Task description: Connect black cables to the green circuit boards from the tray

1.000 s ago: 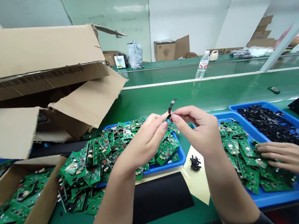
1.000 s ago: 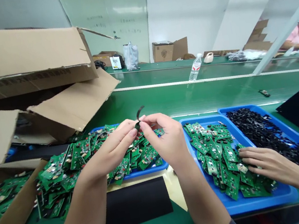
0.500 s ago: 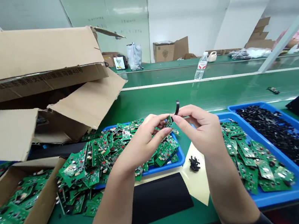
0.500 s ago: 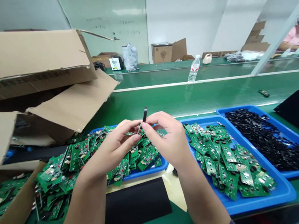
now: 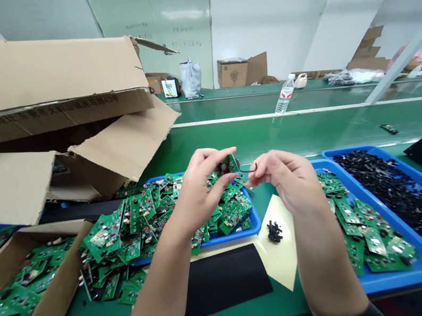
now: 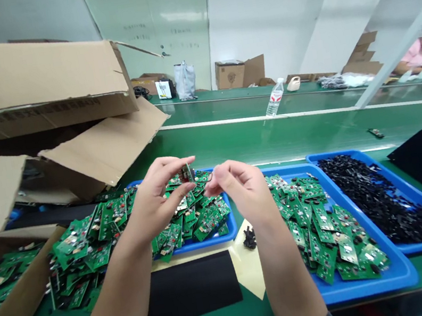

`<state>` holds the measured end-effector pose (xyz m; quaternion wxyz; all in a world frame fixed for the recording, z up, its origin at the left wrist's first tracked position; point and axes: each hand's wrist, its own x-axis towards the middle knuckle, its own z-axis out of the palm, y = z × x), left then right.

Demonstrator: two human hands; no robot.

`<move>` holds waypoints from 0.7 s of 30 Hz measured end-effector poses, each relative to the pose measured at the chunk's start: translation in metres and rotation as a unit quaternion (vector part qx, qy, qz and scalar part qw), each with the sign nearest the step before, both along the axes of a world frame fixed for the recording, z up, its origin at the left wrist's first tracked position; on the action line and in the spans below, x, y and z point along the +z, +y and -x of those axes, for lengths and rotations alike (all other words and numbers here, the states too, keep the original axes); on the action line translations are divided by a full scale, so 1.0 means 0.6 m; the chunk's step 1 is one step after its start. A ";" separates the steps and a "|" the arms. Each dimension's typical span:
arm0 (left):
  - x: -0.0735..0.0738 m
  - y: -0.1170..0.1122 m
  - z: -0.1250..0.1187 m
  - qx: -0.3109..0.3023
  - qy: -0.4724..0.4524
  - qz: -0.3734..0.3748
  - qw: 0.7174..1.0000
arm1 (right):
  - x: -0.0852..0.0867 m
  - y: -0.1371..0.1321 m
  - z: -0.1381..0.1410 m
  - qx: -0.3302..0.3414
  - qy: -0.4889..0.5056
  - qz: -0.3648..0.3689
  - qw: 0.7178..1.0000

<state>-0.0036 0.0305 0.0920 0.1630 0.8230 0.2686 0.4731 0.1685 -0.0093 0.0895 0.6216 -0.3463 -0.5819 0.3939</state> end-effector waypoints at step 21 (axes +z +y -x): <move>-0.006 0.003 -0.002 -0.026 -0.033 -0.081 0.996 | 0.002 -0.001 0.008 0.161 0.020 0.096 0.982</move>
